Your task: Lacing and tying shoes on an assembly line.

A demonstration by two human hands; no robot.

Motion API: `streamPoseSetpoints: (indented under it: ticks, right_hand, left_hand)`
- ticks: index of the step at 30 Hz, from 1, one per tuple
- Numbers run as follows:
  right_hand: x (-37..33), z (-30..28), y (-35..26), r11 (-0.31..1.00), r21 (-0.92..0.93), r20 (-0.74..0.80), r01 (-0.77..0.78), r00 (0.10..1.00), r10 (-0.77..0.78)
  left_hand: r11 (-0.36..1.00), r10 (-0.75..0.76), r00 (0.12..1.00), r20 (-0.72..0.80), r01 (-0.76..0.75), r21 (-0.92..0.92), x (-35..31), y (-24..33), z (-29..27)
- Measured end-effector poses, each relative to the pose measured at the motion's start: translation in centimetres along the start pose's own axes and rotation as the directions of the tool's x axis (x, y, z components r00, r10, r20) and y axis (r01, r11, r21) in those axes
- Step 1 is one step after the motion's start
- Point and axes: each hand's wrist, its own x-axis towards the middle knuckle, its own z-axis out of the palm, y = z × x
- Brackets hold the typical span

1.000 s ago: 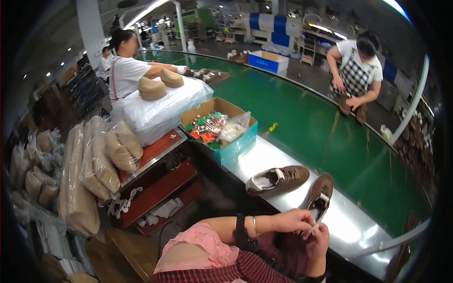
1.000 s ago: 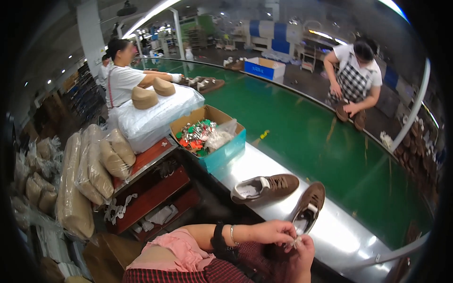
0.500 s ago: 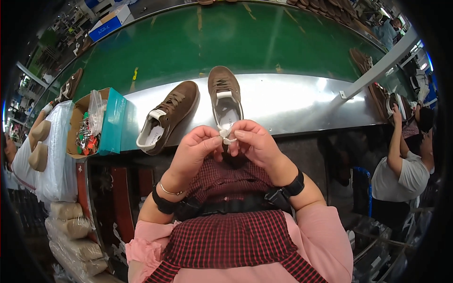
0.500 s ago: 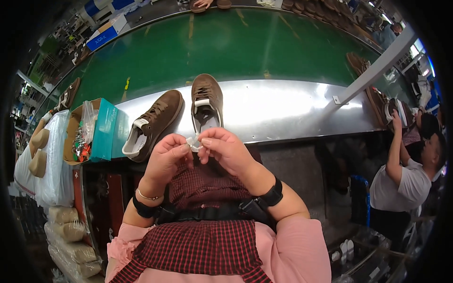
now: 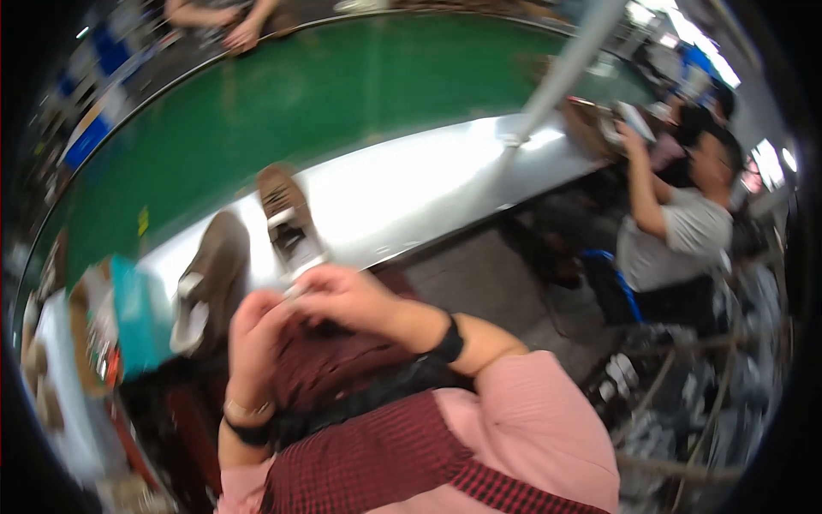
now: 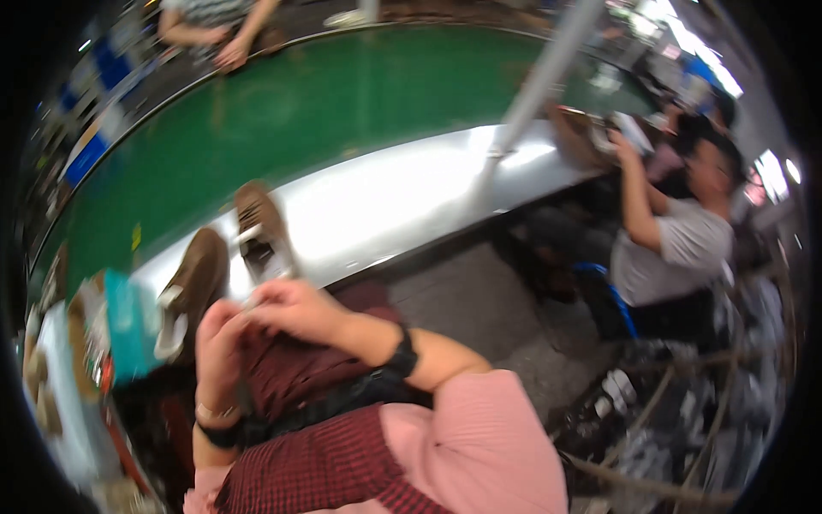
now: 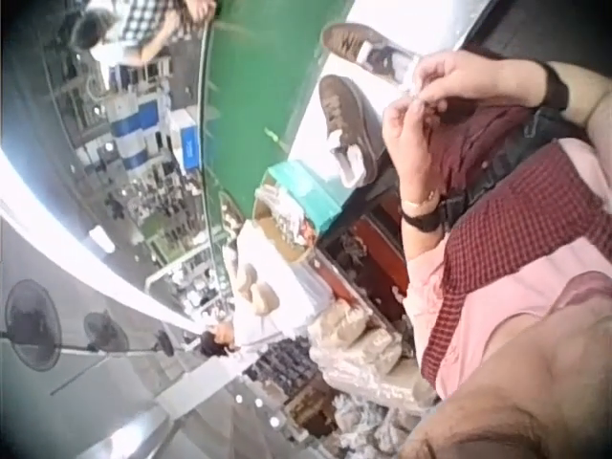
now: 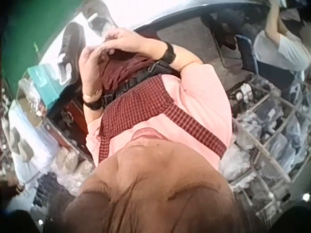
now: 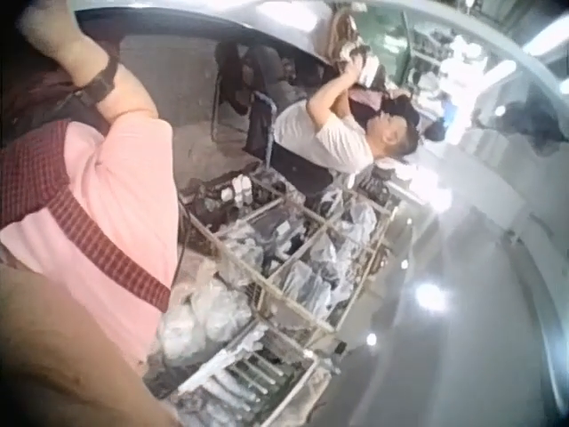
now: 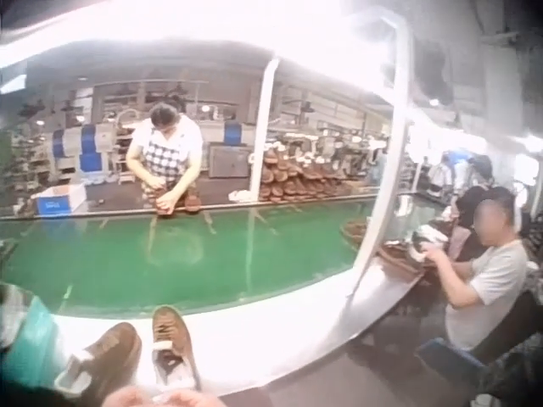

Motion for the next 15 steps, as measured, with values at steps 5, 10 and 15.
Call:
streamPoseSetpoints:
  ticks: [5,10,15]
  right_hand:
    - [0.9,0.0,1.7,0.995,0.084,0.173,-0.048,0.984,0.033]
    - [0.0,-1.1,1.7,0.984,0.17,0.143,-0.054,0.989,0.03]
    - [0.1,-0.5,1.5,0.995,0.09,0.138,0.034,0.989,-0.046]
  left_hand:
    - [0.99,0.134,0.99,-0.043,-0.133,0.039,-0.5,-1.5,-1.3]
    - [0.984,0.177,0.983,0.051,-0.178,0.019,0.5,-2.0,-0.2]
    - [0.972,0.223,0.974,0.034,-0.225,0.068,0.6,-2.4,-0.6]
